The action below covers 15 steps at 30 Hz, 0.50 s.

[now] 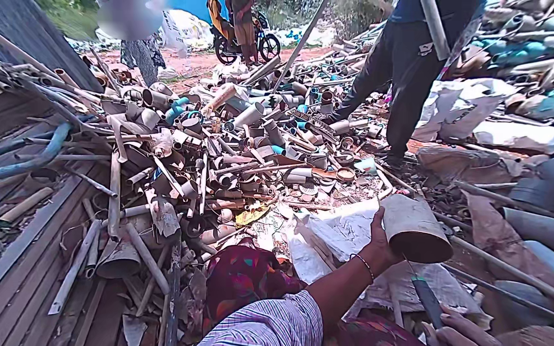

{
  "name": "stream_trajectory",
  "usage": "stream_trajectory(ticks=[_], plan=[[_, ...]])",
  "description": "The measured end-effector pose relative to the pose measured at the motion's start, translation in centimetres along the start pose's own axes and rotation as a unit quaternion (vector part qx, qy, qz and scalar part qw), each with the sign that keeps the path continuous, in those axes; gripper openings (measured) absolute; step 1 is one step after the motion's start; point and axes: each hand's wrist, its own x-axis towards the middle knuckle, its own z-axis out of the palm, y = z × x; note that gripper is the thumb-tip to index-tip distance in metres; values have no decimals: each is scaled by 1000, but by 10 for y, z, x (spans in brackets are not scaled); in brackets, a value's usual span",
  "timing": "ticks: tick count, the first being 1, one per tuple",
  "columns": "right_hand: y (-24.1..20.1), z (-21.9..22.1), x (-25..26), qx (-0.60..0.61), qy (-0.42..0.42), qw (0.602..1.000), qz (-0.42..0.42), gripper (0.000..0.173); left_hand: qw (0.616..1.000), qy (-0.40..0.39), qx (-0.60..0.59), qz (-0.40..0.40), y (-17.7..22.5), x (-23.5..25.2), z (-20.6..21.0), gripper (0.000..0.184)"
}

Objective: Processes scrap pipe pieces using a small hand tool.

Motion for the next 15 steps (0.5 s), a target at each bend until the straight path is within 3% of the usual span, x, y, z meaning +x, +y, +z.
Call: stream_trajectory(ticks=[4,9,15], plan=[[-1,1,-4,17,36,999,18,15,1000,-1,11,10,8,6,-2,60],[4,-8,-18,63,91,994,4,14,981,-150,88,92,10,17,-16,58],[10,-27,-31,54,111,991,41,18,985,-126,74,92,-3,49,-14,75]])
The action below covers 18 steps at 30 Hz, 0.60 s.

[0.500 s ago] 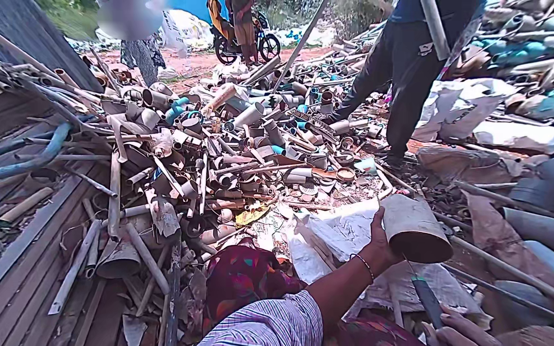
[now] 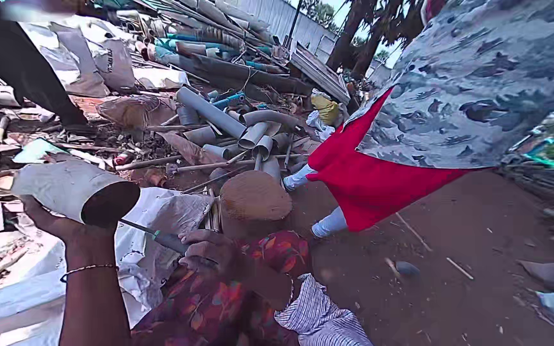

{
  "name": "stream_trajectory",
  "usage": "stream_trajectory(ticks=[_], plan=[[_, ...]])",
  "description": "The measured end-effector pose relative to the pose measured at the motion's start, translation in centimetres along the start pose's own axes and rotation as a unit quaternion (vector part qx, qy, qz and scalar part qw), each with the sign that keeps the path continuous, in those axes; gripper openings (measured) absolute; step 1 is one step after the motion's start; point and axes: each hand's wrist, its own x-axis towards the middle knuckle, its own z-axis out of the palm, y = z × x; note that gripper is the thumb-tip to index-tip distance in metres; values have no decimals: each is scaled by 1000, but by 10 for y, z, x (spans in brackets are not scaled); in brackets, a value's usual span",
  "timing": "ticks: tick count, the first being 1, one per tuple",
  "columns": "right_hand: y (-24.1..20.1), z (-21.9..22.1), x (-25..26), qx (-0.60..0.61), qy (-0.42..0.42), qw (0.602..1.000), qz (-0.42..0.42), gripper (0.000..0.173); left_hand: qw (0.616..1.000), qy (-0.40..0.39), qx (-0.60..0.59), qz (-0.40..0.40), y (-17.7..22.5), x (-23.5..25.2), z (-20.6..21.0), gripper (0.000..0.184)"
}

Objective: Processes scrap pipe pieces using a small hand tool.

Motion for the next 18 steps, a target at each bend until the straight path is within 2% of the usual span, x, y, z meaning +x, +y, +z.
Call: stream_trajectory(ticks=[2,8,14,18], plan=[[3,-7,-4,-9,-1,1000,19,19,999,-9,-28,-16,-10,5,-8,79],[12,-12,-16,-26,9,998,61,22,999,26,-25,-32,-16,-2,8,80],[11,-4,-12,-44,-20,998,43,23,1000,7,-14,-27,-10,-3,3,84],[11,2,-10,-48,-45,997,26,22,999,26,-16,-22,-4,-3,-5,81]])
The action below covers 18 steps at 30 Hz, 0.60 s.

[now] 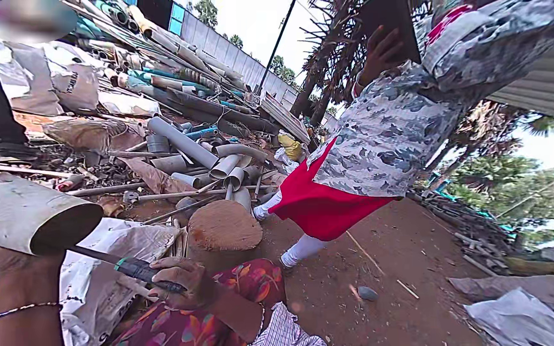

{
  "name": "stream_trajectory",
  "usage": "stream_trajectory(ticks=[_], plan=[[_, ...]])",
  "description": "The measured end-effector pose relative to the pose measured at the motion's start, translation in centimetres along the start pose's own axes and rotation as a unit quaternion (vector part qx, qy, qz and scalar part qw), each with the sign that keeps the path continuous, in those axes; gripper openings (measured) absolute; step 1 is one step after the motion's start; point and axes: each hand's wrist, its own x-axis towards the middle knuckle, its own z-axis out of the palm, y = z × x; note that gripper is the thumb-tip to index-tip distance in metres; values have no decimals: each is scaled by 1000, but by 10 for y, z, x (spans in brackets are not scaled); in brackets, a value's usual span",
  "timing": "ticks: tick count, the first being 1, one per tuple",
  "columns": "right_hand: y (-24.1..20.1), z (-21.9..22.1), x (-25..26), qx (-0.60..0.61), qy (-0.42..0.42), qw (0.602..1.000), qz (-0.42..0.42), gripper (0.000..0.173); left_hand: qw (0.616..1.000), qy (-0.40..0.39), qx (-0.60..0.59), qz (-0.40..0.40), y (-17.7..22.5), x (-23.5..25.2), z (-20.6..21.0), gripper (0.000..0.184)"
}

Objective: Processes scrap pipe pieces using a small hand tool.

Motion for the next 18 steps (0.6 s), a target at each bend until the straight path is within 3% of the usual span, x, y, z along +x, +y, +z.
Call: stream_trajectory(ticks=[10,15,18], plan=[[-5,6,-4,-8,-33,999,0,20,998,-1,-20,52,13,6,2,74],[-4,5,-3,-5,-37,999,-9,20,998,-25,-30,49,15,-3,8,81],[-5,5,-1,-5,-42,999,-15,20,998,-19,-30,58,25,-15,34,78]])
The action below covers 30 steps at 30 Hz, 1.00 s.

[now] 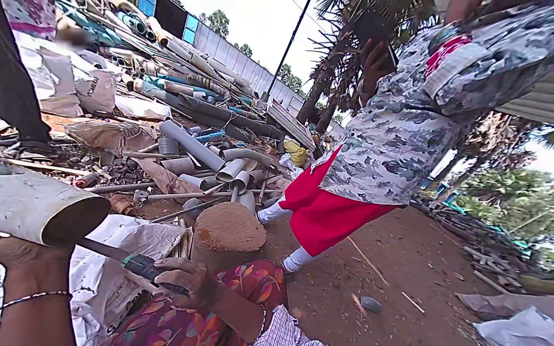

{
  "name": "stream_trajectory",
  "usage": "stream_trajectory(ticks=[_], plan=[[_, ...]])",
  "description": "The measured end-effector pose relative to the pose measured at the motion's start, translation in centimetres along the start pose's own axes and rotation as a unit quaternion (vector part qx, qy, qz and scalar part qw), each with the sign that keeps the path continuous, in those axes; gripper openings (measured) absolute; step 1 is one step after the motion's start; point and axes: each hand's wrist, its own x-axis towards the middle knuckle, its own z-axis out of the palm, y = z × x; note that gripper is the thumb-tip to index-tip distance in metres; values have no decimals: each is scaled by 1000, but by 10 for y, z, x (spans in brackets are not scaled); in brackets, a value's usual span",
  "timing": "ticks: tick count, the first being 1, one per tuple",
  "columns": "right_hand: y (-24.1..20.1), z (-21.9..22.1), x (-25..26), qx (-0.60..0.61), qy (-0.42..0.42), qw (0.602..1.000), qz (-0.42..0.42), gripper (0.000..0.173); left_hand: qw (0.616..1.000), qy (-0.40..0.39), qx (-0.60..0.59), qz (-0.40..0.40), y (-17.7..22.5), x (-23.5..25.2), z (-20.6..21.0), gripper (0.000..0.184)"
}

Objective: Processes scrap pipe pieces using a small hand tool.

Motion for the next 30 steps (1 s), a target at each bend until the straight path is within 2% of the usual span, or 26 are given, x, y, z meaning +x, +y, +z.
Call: stream_trajectory(ticks=[1,5,9,12,17,19,24,30], plan=[[1,1,-1,1,-2,1000,0,20,1000,5,1,-2,2,-3,7,76],[1,2,0,-1,-3,1000,-4,19,1000,-2,-4,-10,-7,12,-29,80],[0,2,0,-2,-11,1000,4,19,1000,5,-9,-9,-10,18,-35,83],[1,3,0,-1,-9,1000,0,19,1000,-20,9,-6,-8,16,-31,78],[-1,2,1,0,-18,1000,9,21,1000,0,-9,-12,-9,21,-40,79],[0,2,0,-3,-18,1000,7,20,1000,-8,-17,-15,-7,19,-36,77],[-2,2,3,-10,-20,1000,-5,19,999,14,-12,-33,11,-9,19,81],[-4,3,5,-5,-18,1000,-5,19,999,8,18,-25,10,-3,8,76]])
